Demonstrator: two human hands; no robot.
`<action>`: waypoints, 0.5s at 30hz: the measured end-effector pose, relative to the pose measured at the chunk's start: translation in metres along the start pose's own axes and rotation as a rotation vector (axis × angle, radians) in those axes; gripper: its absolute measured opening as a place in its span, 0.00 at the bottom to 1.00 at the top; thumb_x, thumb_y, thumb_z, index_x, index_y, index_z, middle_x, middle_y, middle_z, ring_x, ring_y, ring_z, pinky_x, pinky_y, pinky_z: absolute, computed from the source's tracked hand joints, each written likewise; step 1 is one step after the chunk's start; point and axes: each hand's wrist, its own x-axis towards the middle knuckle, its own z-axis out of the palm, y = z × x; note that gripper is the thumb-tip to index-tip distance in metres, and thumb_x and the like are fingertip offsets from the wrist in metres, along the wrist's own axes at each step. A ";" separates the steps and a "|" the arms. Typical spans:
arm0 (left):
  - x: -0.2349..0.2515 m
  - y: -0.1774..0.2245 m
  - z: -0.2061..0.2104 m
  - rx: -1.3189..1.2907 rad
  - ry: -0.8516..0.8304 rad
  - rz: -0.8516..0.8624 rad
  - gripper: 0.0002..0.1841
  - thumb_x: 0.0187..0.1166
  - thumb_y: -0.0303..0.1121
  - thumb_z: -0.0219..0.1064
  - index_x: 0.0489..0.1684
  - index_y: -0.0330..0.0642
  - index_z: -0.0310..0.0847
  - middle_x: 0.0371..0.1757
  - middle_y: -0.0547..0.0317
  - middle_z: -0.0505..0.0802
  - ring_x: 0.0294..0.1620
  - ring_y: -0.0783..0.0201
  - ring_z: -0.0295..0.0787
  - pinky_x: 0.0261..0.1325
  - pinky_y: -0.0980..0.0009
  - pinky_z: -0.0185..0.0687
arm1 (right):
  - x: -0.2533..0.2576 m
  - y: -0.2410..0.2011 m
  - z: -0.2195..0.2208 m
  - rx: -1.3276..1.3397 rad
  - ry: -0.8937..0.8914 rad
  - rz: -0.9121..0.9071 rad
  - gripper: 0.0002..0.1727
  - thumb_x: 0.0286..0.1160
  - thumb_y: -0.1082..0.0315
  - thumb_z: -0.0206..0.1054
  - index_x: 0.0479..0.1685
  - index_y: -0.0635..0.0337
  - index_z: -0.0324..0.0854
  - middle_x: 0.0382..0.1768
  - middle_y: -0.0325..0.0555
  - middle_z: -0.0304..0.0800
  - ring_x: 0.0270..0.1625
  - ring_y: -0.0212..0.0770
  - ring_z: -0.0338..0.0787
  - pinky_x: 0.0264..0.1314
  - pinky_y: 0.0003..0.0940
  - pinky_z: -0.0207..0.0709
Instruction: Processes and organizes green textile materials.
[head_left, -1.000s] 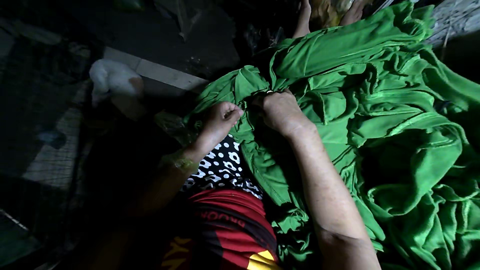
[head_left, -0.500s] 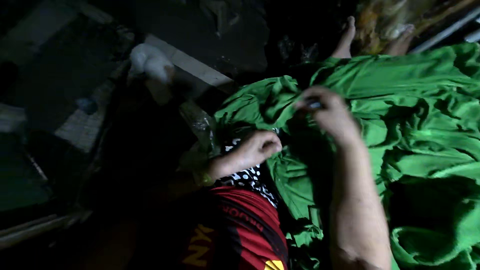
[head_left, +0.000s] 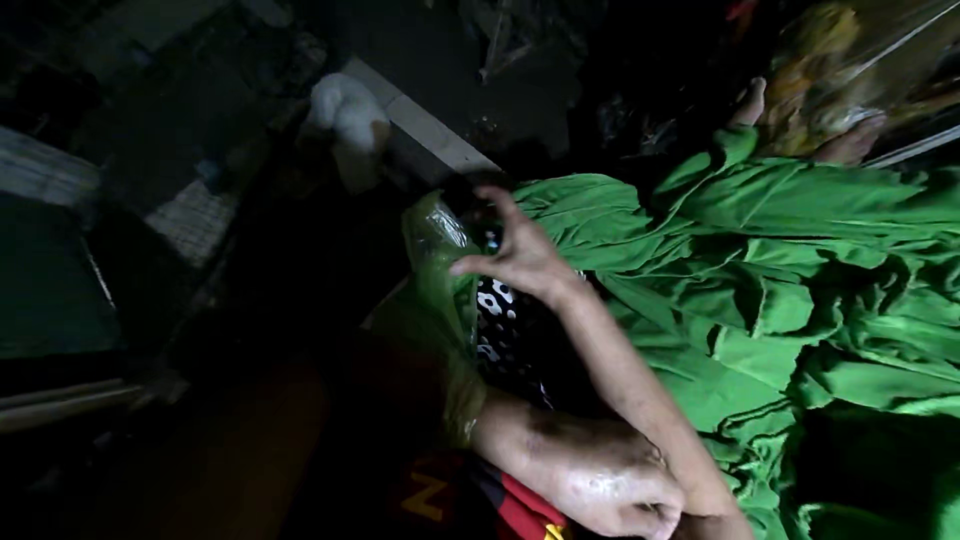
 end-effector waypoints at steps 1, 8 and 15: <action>-0.003 0.002 -0.003 -0.013 -0.003 -0.003 0.10 0.81 0.23 0.64 0.33 0.27 0.88 0.28 0.42 0.89 0.34 0.53 0.88 0.39 0.63 0.80 | 0.005 0.000 0.015 0.000 -0.015 -0.017 0.47 0.59 0.58 0.86 0.82 0.62 0.68 0.58 0.57 0.89 0.57 0.52 0.90 0.61 0.57 0.83; -0.071 -0.008 -0.054 0.218 0.551 -0.218 0.09 0.81 0.25 0.63 0.39 0.26 0.87 0.36 0.49 0.91 0.36 0.72 0.87 0.44 0.78 0.83 | -0.001 0.012 0.023 0.020 0.048 0.014 0.14 0.84 0.71 0.62 0.55 0.75 0.83 0.44 0.62 0.90 0.46 0.50 0.89 0.55 0.48 0.81; -0.137 -0.072 -0.103 0.502 0.808 -1.090 0.16 0.90 0.29 0.57 0.60 0.21 0.81 0.58 0.26 0.88 0.63 0.34 0.85 0.70 0.39 0.74 | -0.017 -0.005 0.034 0.072 0.140 -0.059 0.11 0.79 0.78 0.63 0.55 0.74 0.83 0.43 0.60 0.91 0.45 0.50 0.92 0.53 0.47 0.85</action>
